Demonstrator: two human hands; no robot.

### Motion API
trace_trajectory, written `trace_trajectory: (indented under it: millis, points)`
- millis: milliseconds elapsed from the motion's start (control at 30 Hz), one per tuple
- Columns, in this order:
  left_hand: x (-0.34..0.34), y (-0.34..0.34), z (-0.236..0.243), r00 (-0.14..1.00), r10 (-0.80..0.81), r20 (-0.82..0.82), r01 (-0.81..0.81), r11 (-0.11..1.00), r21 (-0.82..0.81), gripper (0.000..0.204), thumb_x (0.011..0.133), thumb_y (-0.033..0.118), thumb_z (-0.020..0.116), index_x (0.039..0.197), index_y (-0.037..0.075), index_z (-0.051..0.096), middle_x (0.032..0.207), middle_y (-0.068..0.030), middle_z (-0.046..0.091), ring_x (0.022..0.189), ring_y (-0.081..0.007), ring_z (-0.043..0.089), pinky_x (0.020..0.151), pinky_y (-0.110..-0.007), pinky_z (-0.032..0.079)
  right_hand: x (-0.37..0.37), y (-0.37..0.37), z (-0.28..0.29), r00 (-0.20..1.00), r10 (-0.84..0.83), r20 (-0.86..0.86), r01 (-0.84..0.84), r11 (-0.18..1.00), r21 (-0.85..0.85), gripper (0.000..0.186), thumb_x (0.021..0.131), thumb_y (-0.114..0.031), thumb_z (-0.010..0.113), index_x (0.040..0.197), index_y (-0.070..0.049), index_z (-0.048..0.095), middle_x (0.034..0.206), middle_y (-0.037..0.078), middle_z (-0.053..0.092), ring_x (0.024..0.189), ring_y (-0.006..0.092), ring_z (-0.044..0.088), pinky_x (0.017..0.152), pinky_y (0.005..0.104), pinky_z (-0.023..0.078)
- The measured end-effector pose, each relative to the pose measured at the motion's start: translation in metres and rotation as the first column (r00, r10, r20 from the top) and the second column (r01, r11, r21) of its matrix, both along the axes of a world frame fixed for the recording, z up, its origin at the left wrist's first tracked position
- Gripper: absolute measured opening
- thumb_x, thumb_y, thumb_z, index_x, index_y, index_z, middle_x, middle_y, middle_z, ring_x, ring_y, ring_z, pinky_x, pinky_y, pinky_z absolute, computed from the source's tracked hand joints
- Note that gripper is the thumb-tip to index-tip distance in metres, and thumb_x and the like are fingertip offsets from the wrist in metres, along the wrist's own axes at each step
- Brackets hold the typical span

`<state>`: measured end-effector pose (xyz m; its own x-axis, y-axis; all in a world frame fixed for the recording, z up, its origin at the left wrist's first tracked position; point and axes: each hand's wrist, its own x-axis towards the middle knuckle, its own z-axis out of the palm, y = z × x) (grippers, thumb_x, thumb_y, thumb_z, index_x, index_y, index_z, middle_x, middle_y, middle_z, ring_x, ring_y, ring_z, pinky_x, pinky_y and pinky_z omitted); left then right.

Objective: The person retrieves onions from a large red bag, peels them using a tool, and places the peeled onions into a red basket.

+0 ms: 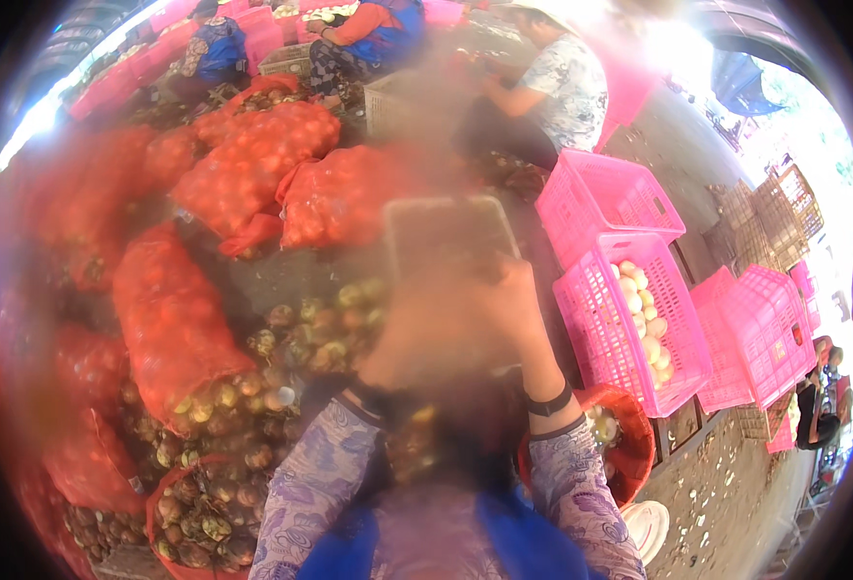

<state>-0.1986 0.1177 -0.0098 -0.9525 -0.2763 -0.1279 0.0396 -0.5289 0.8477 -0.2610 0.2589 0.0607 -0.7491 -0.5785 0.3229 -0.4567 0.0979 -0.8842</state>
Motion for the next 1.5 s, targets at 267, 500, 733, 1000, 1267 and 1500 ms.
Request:
trace_trajectory:
  millis: [267,500,733,1000,1267,1500]
  points:
    - [0.006,-0.006,0.023,0.984,0.061,-0.168,-0.016,0.968,0.252,0.040,0.099,0.039,0.061,0.120,0.004,0.063,0.100,-0.0050,0.068,0.085,-0.0146,0.067,0.069,-0.032,0.058,-0.001,0.008,-0.002,0.926,-0.263,-0.272,0.322,0.925,0.202,0.027,0.083,-0.011,0.068,0.107,0.002,0.067,0.089,0.019,0.072,0.076,0.0316,0.070,0.072,0.0373,0.054]
    - [-0.015,-0.032,0.008,0.963,0.102,-0.251,-0.006,0.934,0.356,0.041,0.100,0.043,0.059,0.120,0.008,0.059,0.102,-0.0058,0.066,0.090,-0.0187,0.066,0.077,-0.036,0.058,-0.027,0.043,-0.051,0.933,-0.197,-0.301,0.291,0.906,0.308,0.025,0.088,-0.008,0.060,0.111,0.001,0.065,0.093,0.022,0.069,0.085,0.0360,0.069,0.070,0.0384,0.054]
    - [-0.011,-0.037,0.017,0.968,0.128,-0.216,-0.054,0.946,0.320,0.040,0.099,0.043,0.061,0.120,0.009,0.058,0.102,-0.0068,0.066,0.093,-0.0198,0.066,0.080,-0.039,0.058,0.008,0.054,-0.032,0.900,0.092,-0.426,0.048,0.951,0.307,0.034,0.089,0.002,0.055,0.122,0.002,0.060,0.093,0.020,0.068,0.078,0.0350,0.068,0.068,0.0384,0.054]
    - [-0.001,-0.043,0.015,0.955,0.022,-0.295,0.073,0.948,0.309,0.041,0.097,0.039,0.063,0.122,0.006,0.059,0.107,-0.0095,0.067,0.097,-0.0223,0.067,0.082,-0.041,0.059,0.005,0.058,-0.002,0.892,0.251,-0.375,-0.120,0.933,0.339,0.036,0.090,-0.001,0.055,0.126,0.000,0.058,0.094,0.024,0.066,0.080,0.0395,0.067,0.070,0.0419,0.053]
    - [0.001,-0.043,0.036,0.951,-0.180,-0.253,0.239,0.944,0.228,0.030,0.094,0.023,0.063,0.116,0.003,0.064,0.105,-0.0102,0.070,0.094,-0.0209,0.069,0.078,-0.039,0.060,0.005,0.067,0.029,0.843,0.384,-0.378,-0.204,0.877,0.435,0.029,0.091,-0.003,0.055,0.119,0.000,0.059,0.087,0.022,0.066,0.079,0.0431,0.065,0.068,0.0431,0.053]
    - [0.007,-0.034,0.035,0.961,-0.109,-0.253,0.193,0.922,0.336,0.031,0.093,0.023,0.063,0.116,0.002,0.065,0.104,-0.0103,0.070,0.094,-0.0219,0.069,0.081,-0.038,0.059,0.017,0.064,-0.054,0.915,0.324,-0.239,-0.230,0.908,0.350,0.027,0.091,0.000,0.051,0.117,0.001,0.060,0.102,0.021,0.066,0.091,0.0339,0.064,0.077,0.0444,0.052]
